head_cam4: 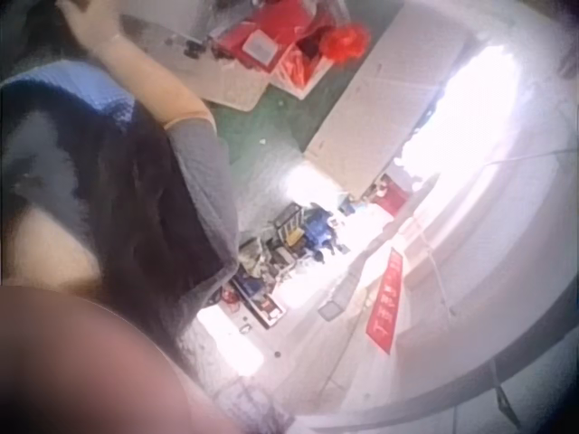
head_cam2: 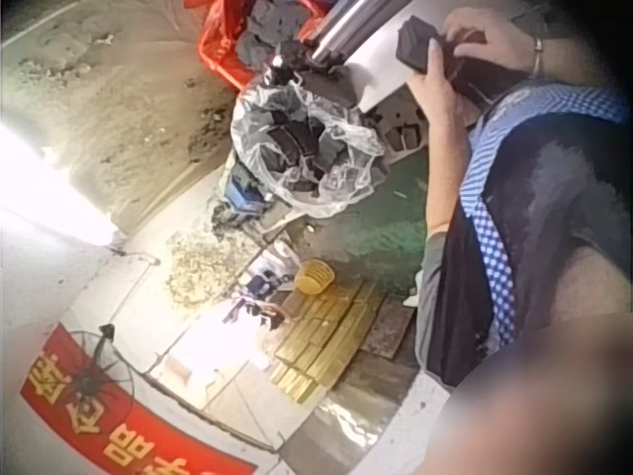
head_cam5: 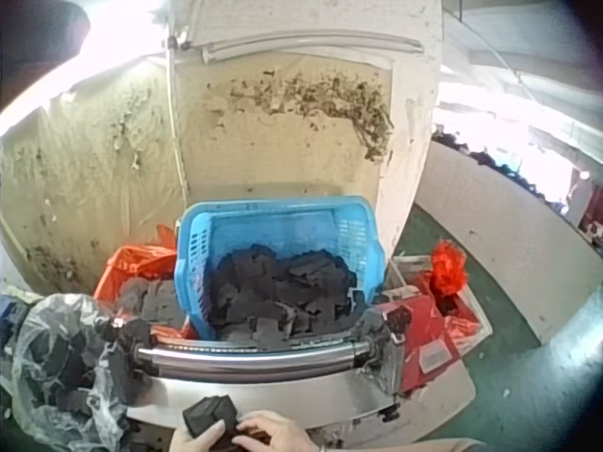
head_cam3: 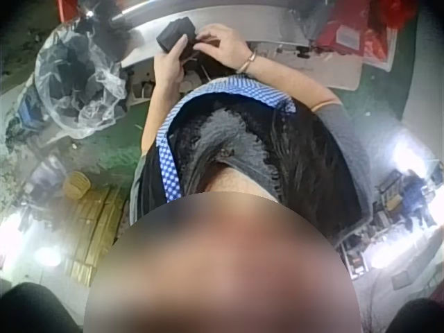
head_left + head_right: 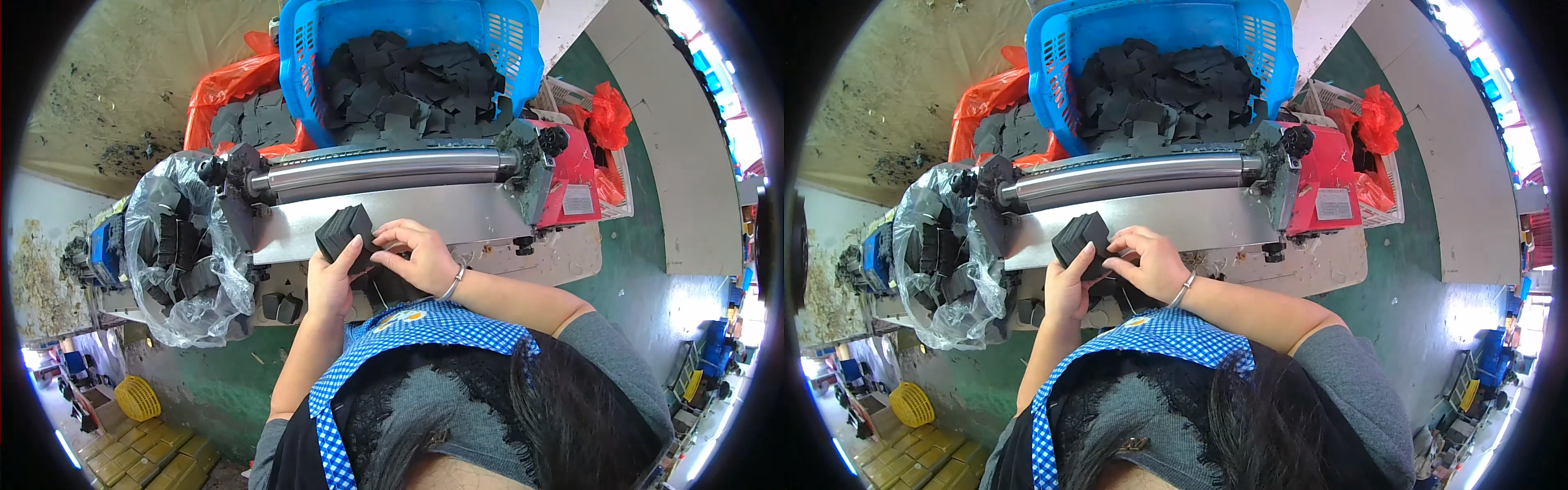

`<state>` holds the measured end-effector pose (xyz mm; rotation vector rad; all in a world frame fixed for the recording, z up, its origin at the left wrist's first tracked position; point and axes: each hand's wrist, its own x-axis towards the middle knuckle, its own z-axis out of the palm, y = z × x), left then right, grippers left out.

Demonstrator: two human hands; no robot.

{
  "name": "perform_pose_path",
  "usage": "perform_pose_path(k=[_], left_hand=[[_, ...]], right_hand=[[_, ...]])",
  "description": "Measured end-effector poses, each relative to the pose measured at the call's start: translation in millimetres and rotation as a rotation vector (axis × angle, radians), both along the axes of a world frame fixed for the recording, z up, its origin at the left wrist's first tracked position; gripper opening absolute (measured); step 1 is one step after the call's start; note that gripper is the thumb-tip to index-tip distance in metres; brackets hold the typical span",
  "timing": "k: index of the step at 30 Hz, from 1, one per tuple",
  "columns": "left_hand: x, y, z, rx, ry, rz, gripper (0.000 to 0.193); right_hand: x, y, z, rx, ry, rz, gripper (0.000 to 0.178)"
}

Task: The recorder is feeding pre-cut shoe components through a roller machine, likely for skiving or applying adhesive.

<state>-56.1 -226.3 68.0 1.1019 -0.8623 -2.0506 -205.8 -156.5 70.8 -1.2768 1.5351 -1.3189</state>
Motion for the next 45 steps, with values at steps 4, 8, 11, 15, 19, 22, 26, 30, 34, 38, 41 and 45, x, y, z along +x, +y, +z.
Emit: perform_pose_path(k=[4, 8, 11, 15, 19, 22, 26, 30, 34, 38, 41, 45], left_hand=[[2, -2, 5, 0.061, -0.002, 0.03, 0.024], [9, -4, 2, -0.025, -0.072, 0.117, 0.027], [10, -4, -9, -0.122, -0.064, 0.15, 0.026], [-7, 6, -14, -0.192, -0.03, 0.246, 0.026], [-5, 5, 1, 0.008, -0.024, 0.189, 0.026], [-1, 2, -1, 0.042, 0.012, 0.145, 0.025], [3, 4, 2, 0.025, 0.006, 0.1, 0.023], [11, -4, 4, -0.15, -0.133, 0.106, 0.022], [10, -4, 2, -0.173, -0.273, 0.075, 0.023], [-2, 0, 0, -0.105, -0.19, 0.042, 0.015], [-3, -4, 7, -0.047, -0.086, 0.07, 0.013], [3, -8, -3, -0.136, -0.149, 0.149, 0.015]], right_hand=[[-8, -1, -17, -0.119, 0.083, -0.017, 0.012], [-36, -19, -19, 0.587, -0.794, -0.328, 0.022], [-46, -27, -19, 0.518, -0.818, -0.482, 0.022], [-3, -11, -12, 0.069, 0.008, -0.008, 0.025], [1, -9, -5, -0.016, 0.157, -0.01, 0.023], [0, -8, -3, 0.005, 0.111, -0.034, 0.02], [-7, -7, -21, 0.085, 0.15, -0.09, 0.02], [-54, -29, -34, 0.63, -0.812, -0.399, 0.025], [-41, -27, -22, 0.465, -0.589, -0.332, 0.023], [-1, -5, -2, 0.153, 0.198, 0.057, 0.032], [-8, -12, -17, 0.281, -0.144, 0.113, 0.033], [-27, -22, -11, 0.617, -0.737, -0.1, 0.03]])
